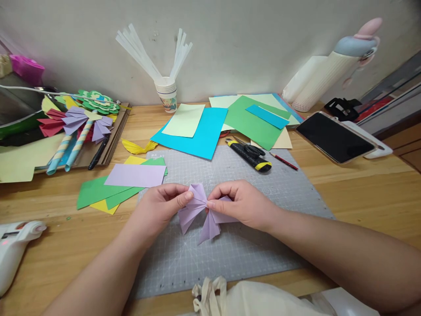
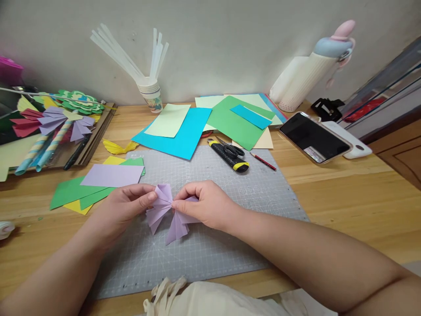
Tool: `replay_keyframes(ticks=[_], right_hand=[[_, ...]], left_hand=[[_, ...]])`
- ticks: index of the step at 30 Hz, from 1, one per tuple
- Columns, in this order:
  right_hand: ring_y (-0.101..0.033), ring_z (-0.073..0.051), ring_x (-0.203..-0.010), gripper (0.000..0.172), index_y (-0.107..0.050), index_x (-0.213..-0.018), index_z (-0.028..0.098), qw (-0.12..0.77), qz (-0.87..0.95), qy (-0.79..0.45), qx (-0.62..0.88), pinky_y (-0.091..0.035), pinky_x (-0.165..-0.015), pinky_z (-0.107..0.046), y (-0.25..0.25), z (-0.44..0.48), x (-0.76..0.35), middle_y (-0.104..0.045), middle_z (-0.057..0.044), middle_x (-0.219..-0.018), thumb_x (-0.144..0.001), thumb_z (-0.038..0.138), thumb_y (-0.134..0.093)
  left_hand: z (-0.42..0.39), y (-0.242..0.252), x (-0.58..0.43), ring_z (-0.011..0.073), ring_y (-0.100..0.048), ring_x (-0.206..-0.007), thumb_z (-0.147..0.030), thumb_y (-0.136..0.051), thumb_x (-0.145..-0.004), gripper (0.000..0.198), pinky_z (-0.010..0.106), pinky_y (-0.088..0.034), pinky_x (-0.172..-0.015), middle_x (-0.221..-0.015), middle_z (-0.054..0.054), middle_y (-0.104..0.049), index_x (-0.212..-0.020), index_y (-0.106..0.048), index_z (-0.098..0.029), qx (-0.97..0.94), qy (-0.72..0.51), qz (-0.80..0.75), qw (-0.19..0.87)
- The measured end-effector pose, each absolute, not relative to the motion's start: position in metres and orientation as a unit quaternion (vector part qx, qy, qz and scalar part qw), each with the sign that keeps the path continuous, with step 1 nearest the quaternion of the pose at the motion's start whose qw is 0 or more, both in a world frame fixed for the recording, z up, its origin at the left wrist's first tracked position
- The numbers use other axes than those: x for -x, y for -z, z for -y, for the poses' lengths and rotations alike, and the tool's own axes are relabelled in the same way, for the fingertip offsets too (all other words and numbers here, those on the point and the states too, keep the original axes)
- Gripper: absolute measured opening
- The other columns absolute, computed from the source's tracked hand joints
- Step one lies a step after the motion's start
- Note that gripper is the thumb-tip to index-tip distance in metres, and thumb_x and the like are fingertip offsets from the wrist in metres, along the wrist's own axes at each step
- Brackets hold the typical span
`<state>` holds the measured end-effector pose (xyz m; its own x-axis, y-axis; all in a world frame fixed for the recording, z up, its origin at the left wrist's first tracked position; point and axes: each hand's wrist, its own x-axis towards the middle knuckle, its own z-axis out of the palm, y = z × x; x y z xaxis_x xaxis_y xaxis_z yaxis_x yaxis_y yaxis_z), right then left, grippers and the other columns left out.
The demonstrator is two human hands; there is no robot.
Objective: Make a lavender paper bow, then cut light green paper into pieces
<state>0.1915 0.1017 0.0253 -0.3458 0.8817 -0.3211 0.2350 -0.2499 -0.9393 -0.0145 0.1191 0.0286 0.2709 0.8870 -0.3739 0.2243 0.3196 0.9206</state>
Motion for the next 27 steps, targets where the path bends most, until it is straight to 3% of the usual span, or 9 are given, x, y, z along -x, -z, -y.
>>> replay_keyframes(ticks=[12,17,27], right_hand=[[-0.054,-0.013,-0.063,0.013,-0.067,-0.071,0.018,0.265,0.572,-0.592,0.503,-0.040,-0.059,-0.026,-0.0238,-0.1017,-0.1913,-0.064,0.000,-0.070,-0.076,0.030,-0.066],[-0.053,-0.012,-0.063,0.014,-0.065,-0.071,0.018,0.262,0.573,-0.594,0.500,-0.040,-0.059,-0.025,-0.0231,-0.1013,-0.1907,-0.063,0.001,-0.070,-0.076,0.031,-0.067],[-0.056,-0.015,-0.068,0.017,-0.063,-0.071,0.018,0.279,0.550,-0.586,0.525,-0.042,-0.063,-0.027,-0.0260,-0.1009,-0.1912,-0.066,-0.002,-0.073,-0.075,0.035,-0.066]], left_hand=[[-0.1182,-0.0300,0.0120,0.0126,-0.055,-0.061,-0.052,-0.082,-0.058,0.037,0.024,-0.044,-0.061,-0.069,0.001,-0.069,-0.069,-0.071,-0.018,-0.513,-0.284,-0.556,0.589],[-0.1145,-0.0301,0.0092,0.0143,-0.056,-0.063,-0.051,-0.079,-0.063,0.034,0.024,-0.043,-0.061,-0.069,0.001,-0.069,-0.068,-0.070,-0.019,-0.543,-0.287,-0.568,0.548],[-0.1161,-0.0304,0.0111,0.0115,-0.053,-0.064,-0.052,-0.075,-0.069,0.033,0.022,-0.041,-0.061,-0.070,-0.001,-0.066,-0.073,-0.070,-0.019,-0.530,-0.280,-0.543,0.588]])
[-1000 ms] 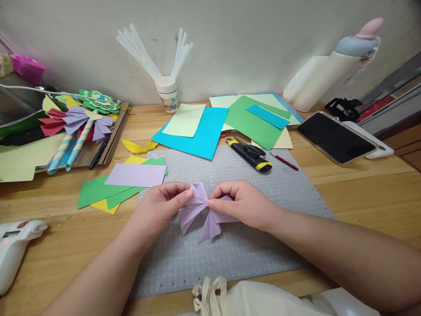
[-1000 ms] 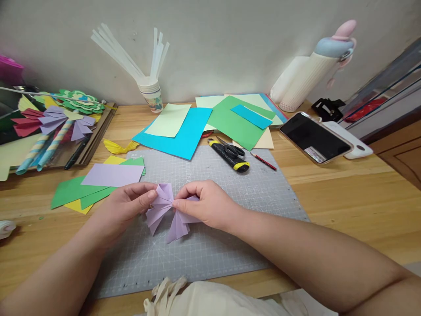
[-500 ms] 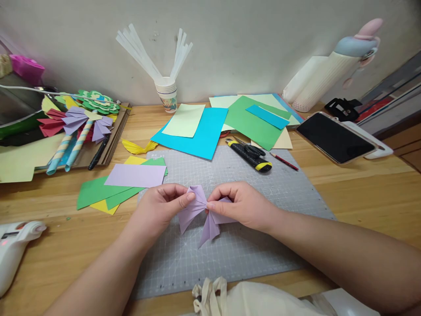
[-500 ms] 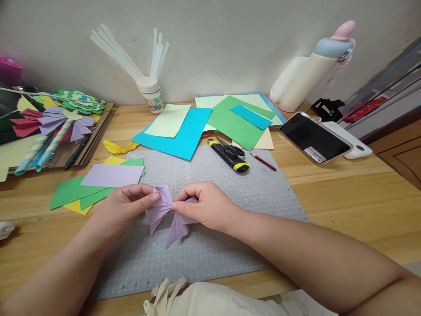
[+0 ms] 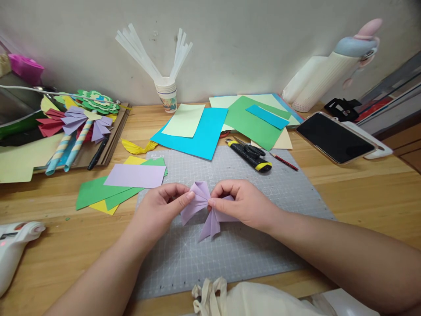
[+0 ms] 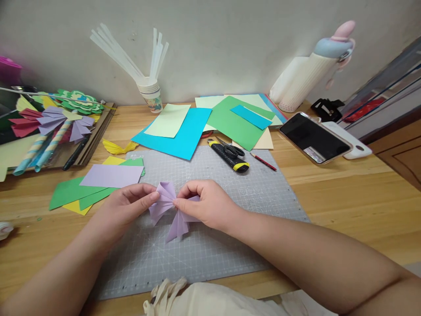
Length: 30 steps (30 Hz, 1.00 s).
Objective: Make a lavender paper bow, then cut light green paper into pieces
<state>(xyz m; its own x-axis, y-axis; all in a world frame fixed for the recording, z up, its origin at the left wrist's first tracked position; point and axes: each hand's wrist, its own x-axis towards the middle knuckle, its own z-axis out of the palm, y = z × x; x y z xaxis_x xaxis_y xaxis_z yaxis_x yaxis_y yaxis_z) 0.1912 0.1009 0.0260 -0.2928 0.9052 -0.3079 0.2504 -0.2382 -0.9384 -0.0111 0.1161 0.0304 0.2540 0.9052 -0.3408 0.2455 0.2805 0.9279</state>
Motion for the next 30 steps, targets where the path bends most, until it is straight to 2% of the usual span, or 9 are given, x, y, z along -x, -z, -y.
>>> replay_keyframes(ticks=[7,14,17,20,25,30], right_hand=[[-0.057,-0.015,-0.069,0.017,-0.063,-0.071,0.019,0.284,0.542,-0.598,0.518,-0.043,-0.064,-0.027,-0.0259,-0.1009,-0.1923,-0.067,-0.002,-0.075,-0.076,0.035,-0.066],[-0.051,-0.011,-0.062,0.015,-0.060,-0.066,0.019,0.267,0.578,-0.595,0.491,-0.040,-0.059,-0.025,-0.0258,-0.0993,-0.1906,-0.061,0.001,-0.068,-0.075,0.029,-0.065],[-0.049,-0.010,-0.061,0.014,-0.060,-0.066,0.018,0.266,0.575,-0.597,0.491,-0.039,-0.058,-0.024,-0.0268,-0.0986,-0.1898,-0.059,0.002,-0.067,-0.075,0.027,-0.065],[-0.049,-0.010,-0.061,0.014,-0.060,-0.067,0.018,0.261,0.575,-0.605,0.485,-0.038,-0.057,-0.024,-0.0271,-0.0979,-0.1896,-0.059,0.002,-0.067,-0.075,0.028,-0.065],[-0.052,-0.011,-0.063,0.016,-0.062,-0.069,0.017,0.250,0.580,-0.614,0.474,-0.040,-0.059,-0.024,-0.0252,-0.0970,-0.1902,-0.062,0.001,-0.070,-0.075,0.031,-0.066],[-0.052,-0.011,-0.064,0.015,-0.062,-0.069,0.017,0.248,0.586,-0.610,0.472,-0.041,-0.061,-0.025,-0.0249,-0.0977,-0.1902,-0.062,0.001,-0.070,-0.075,0.030,-0.065]], left_hand=[[-0.1154,-0.0296,0.0120,0.0095,-0.050,-0.060,-0.049,-0.078,-0.068,0.032,0.021,-0.039,-0.059,-0.066,-0.001,-0.064,-0.070,-0.068,-0.018,-0.491,-0.296,-0.540,0.616],[-0.1144,-0.0257,0.0134,0.0124,-0.055,-0.074,-0.049,-0.077,-0.069,0.033,0.024,-0.043,-0.069,-0.081,0.000,-0.066,-0.083,-0.069,-0.021,-0.498,-0.298,-0.520,0.627],[-0.1153,-0.0260,0.0127,0.0126,-0.054,-0.078,-0.048,-0.078,-0.069,0.037,0.023,-0.042,-0.069,-0.085,0.000,-0.063,-0.091,-0.067,-0.021,-0.510,-0.306,-0.528,0.606],[-0.1150,-0.0284,0.0123,0.0108,-0.053,-0.073,-0.049,-0.078,-0.069,0.039,0.021,-0.041,-0.064,-0.083,-0.001,-0.063,-0.095,-0.068,-0.022,-0.509,-0.287,-0.518,0.625],[-0.1121,-0.0279,0.0130,0.0081,-0.054,-0.065,-0.046,-0.081,-0.067,0.031,0.019,-0.042,-0.063,-0.075,-0.002,-0.067,-0.082,-0.073,-0.020,-0.469,-0.281,-0.490,0.679],[-0.1119,-0.0236,0.0114,0.0061,-0.050,-0.059,-0.043,-0.082,-0.065,0.028,0.018,-0.039,-0.058,-0.067,-0.003,-0.064,-0.074,-0.072,-0.019,-0.441,-0.291,-0.488,0.694]])
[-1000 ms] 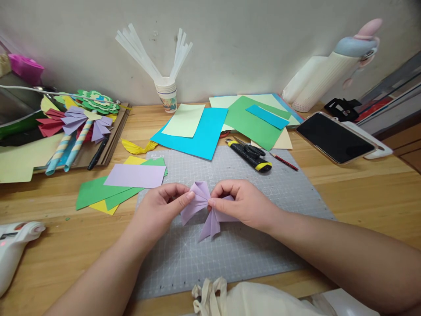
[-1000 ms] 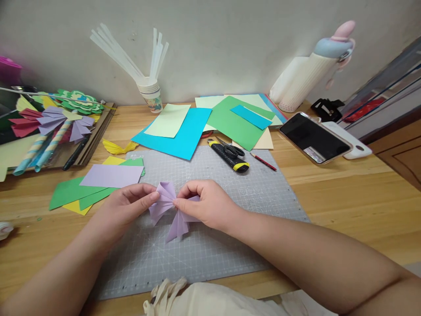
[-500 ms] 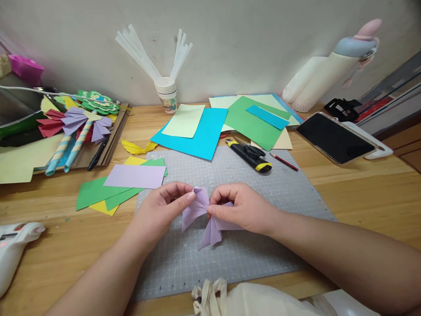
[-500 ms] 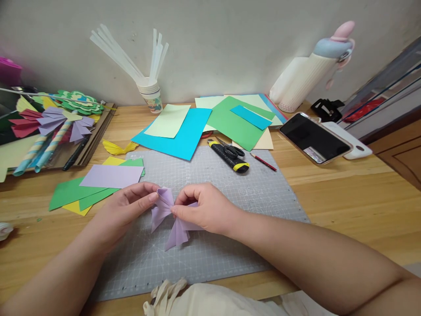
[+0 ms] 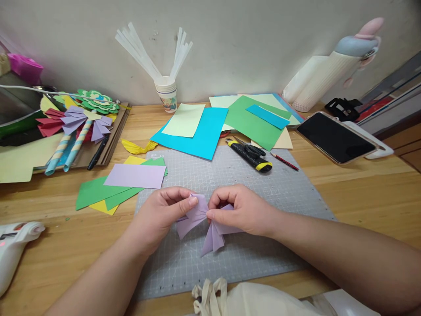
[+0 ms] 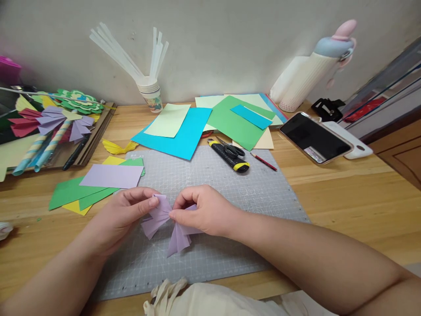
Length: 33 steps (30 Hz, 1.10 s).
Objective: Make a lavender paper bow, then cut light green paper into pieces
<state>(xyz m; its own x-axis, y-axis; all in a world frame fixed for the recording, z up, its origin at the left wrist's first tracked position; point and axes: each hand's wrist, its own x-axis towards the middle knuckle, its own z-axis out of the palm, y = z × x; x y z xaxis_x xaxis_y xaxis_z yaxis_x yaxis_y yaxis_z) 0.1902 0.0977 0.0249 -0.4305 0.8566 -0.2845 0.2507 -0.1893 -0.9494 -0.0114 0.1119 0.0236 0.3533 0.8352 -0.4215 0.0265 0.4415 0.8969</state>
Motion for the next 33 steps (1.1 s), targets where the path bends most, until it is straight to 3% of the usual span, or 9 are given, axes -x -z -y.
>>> replay_keyframes(ticks=[12,20,25,29,33], right_hand=[[-0.052,-0.012,-0.065,0.014,-0.062,-0.068,0.018,0.255,0.585,-0.610,0.469,-0.041,-0.062,-0.026,-0.0257,-0.0981,-0.1899,-0.061,0.001,-0.069,-0.074,0.030,-0.064],[-0.052,-0.011,-0.064,0.014,-0.062,-0.068,0.018,0.260,0.581,-0.615,0.466,-0.040,-0.061,-0.025,-0.0262,-0.0978,-0.1902,-0.061,0.001,-0.069,-0.075,0.029,-0.065],[-0.053,-0.012,-0.065,0.015,-0.062,-0.068,0.017,0.279,0.563,-0.612,0.480,-0.040,-0.062,-0.025,-0.0274,-0.0982,-0.1908,-0.063,0.000,-0.070,-0.075,0.030,-0.065],[-0.056,-0.013,-0.068,0.018,-0.062,-0.070,0.017,0.305,0.537,-0.615,0.490,-0.042,-0.065,-0.027,-0.0242,-0.1001,-0.1924,-0.066,-0.001,-0.073,-0.077,0.034,-0.065],[-0.057,-0.014,-0.067,0.019,-0.062,-0.071,0.018,0.308,0.514,-0.635,0.488,-0.042,-0.064,-0.027,-0.0209,-0.1006,-0.1930,-0.067,-0.001,-0.074,-0.077,0.036,-0.067]], left_hand=[[-0.1120,-0.0266,0.0102,0.0077,-0.050,-0.060,-0.042,-0.083,-0.064,0.033,0.019,-0.040,-0.058,-0.064,-0.003,-0.060,-0.065,-0.062,-0.017,-0.443,-0.337,-0.491,0.670],[-0.1120,-0.0265,0.0099,0.0079,-0.046,-0.061,-0.044,-0.076,-0.072,0.031,0.019,-0.038,-0.058,-0.065,-0.003,-0.056,-0.068,-0.062,-0.017,-0.478,-0.344,-0.503,0.632],[-0.1137,-0.0266,0.0115,0.0109,-0.052,-0.074,-0.048,-0.072,-0.075,0.031,0.020,-0.042,-0.066,-0.083,0.000,-0.062,-0.088,-0.068,-0.020,-0.486,-0.375,-0.504,0.607],[-0.1147,-0.0281,0.0141,0.0097,-0.047,-0.063,-0.049,-0.069,-0.078,0.032,0.020,-0.036,-0.059,-0.067,-0.003,-0.056,-0.072,-0.063,-0.018,-0.552,-0.318,-0.518,0.570],[-0.1141,-0.0315,0.0156,0.0106,-0.046,-0.061,-0.047,-0.066,-0.080,0.031,0.022,-0.034,-0.058,-0.063,-0.003,-0.056,-0.068,-0.062,-0.018,-0.581,-0.303,-0.516,0.552]])
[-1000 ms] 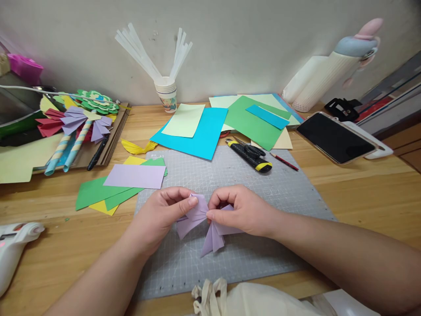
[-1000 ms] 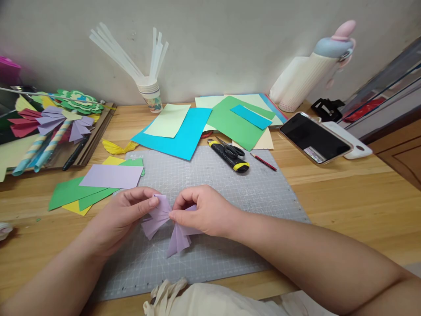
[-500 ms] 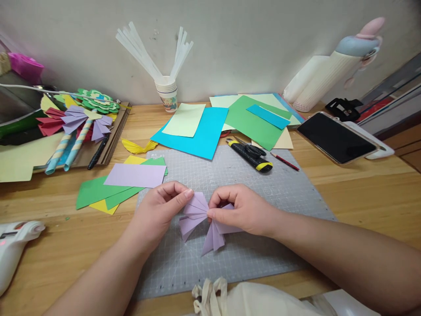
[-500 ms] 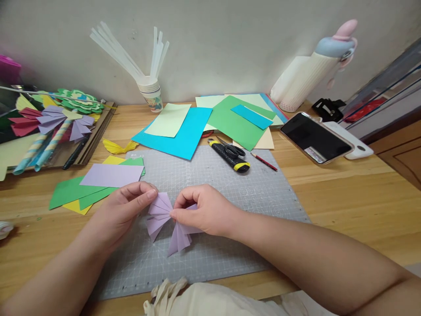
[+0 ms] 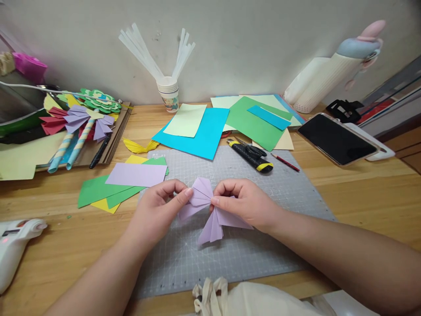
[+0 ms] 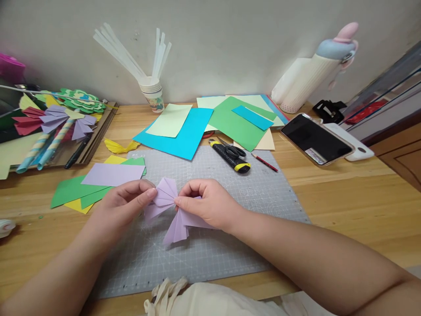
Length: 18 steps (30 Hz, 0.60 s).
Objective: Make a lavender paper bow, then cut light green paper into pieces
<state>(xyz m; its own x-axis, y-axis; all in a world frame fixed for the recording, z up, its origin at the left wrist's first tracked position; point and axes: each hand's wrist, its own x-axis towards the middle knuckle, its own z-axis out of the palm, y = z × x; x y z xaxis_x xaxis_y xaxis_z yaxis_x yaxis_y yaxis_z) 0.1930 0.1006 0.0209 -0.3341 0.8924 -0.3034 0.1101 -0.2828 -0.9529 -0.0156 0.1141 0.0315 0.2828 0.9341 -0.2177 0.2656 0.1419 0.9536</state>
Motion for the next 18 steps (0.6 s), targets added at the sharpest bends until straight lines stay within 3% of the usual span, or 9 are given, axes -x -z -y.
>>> replay_keyframes(ticks=[6,9,12,15,18], right_hand=[[-0.057,-0.014,-0.066,0.019,-0.062,-0.069,0.019,0.307,0.505,-0.642,0.488,-0.041,-0.064,-0.027,-0.023,-0.101,-0.192,-0.066,-0.001,-0.072,-0.075,0.036,-0.068],[-0.055,-0.013,-0.065,0.018,-0.062,-0.067,0.019,0.294,0.525,-0.635,0.485,-0.041,-0.062,-0.027,-0.025,-0.099,-0.191,-0.066,0.000,-0.070,-0.074,0.033,-0.069],[-0.055,-0.013,-0.064,0.016,-0.063,-0.067,0.018,0.283,0.522,-0.647,0.478,-0.040,-0.062,-0.026,-0.025,-0.098,-0.190,-0.067,0.000,-0.070,-0.073,0.031,-0.072],[-0.057,-0.012,-0.065,0.018,-0.065,-0.069,0.018,0.352,0.422,-0.692,0.468,-0.041,-0.064,-0.026,-0.022,-0.100,-0.190,-0.067,0.001,-0.071,-0.070,0.032,-0.077],[-0.058,-0.011,-0.064,0.021,-0.067,-0.074,0.019,0.455,0.264,-0.721,0.451,-0.043,-0.063,-0.024,-0.017,-0.107,-0.192,-0.067,0.003,-0.072,-0.066,0.032,-0.082]], left_hand=[[-0.113,-0.034,0.013,0.0125,-0.050,-0.064,-0.048,-0.067,-0.077,0.031,0.023,-0.038,-0.060,-0.066,-0.002,-0.059,-0.071,-0.064,-0.018,-0.572,-0.307,-0.516,0.558],[-0.112,-0.035,0.009,0.0157,-0.057,-0.073,-0.049,-0.070,-0.074,0.032,0.025,-0.044,-0.066,-0.079,0.002,-0.066,-0.083,-0.067,-0.019,-0.563,-0.289,-0.493,0.597],[-0.111,-0.034,0.007,0.0140,-0.057,-0.069,-0.047,-0.072,-0.073,0.031,0.023,-0.043,-0.063,-0.078,0.001,-0.065,-0.082,-0.066,-0.019,-0.540,-0.277,-0.478,0.635],[-0.113,-0.029,0.009,0.0150,-0.058,-0.082,-0.047,-0.071,-0.075,0.032,0.022,-0.045,-0.070,-0.090,0.000,-0.065,-0.093,-0.065,-0.022,-0.483,-0.383,-0.499,0.609],[-0.114,-0.025,0.015,0.0166,-0.055,-0.097,-0.043,-0.064,-0.082,0.027,0.024,-0.043,-0.082,-0.103,0.001,-0.063,-0.101,-0.062,-0.025,-0.485,-0.474,-0.529,0.510]])
